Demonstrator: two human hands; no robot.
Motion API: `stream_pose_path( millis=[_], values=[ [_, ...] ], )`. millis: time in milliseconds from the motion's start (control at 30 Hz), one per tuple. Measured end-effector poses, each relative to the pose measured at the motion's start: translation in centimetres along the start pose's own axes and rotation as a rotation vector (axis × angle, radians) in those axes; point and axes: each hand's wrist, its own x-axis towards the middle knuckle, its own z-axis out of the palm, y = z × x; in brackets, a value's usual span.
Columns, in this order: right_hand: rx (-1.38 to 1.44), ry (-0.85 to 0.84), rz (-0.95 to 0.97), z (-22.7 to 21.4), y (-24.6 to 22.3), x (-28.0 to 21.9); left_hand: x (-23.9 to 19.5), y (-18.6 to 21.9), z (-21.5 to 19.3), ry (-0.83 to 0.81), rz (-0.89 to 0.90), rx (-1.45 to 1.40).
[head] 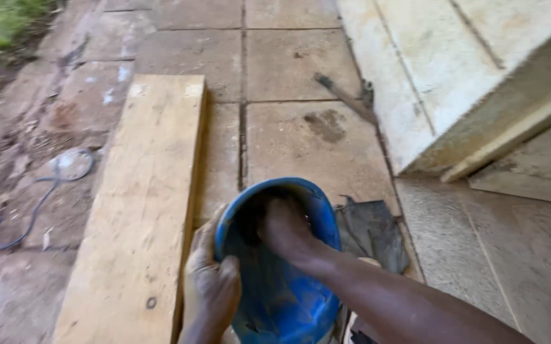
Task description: Cleaning a safety helmet and reassembling its internal suspension components.
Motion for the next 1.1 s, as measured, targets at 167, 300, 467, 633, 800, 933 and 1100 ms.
stream_pose_path(
  millis=[167,300,467,633,800,933,1100],
  values=[
    [0.348,-0.115,-0.050,-7.1,-7.7,-2.9,0.5,2.2,-0.3,0.012,-0.066,-0.044],
    [0.488,-0.715,-0.108,-9.5,-10.2,-4.6,1.1,0.9,-1.7,0.065,0.055,0.009],
    [0.305,-0.892,-0.003,-8.9,-9.2,-3.1,0.9,1.2,-1.7,0.019,-0.052,-0.112],
    [-0.137,-0.330,-0.020,-7.5,-5.6,-1.2,0.7,0.4,-0.8,-0.020,-0.166,-0.070],
    [-0.060,0.038,-0.356,-9.3,-6.7,-1.2,1.2,1.4,-2.0,-0.004,-0.238,-0.103],
    [-0.248,-0.061,-0.452,-9.1,-6.5,-1.1,1.4,1.6,-2.2,0.035,-0.242,-0.153],
    [-0.281,-0.145,-0.425,-8.7,-6.3,-0.7,1.5,1.2,-2.0,0.036,-0.277,-0.116]
  ],
)
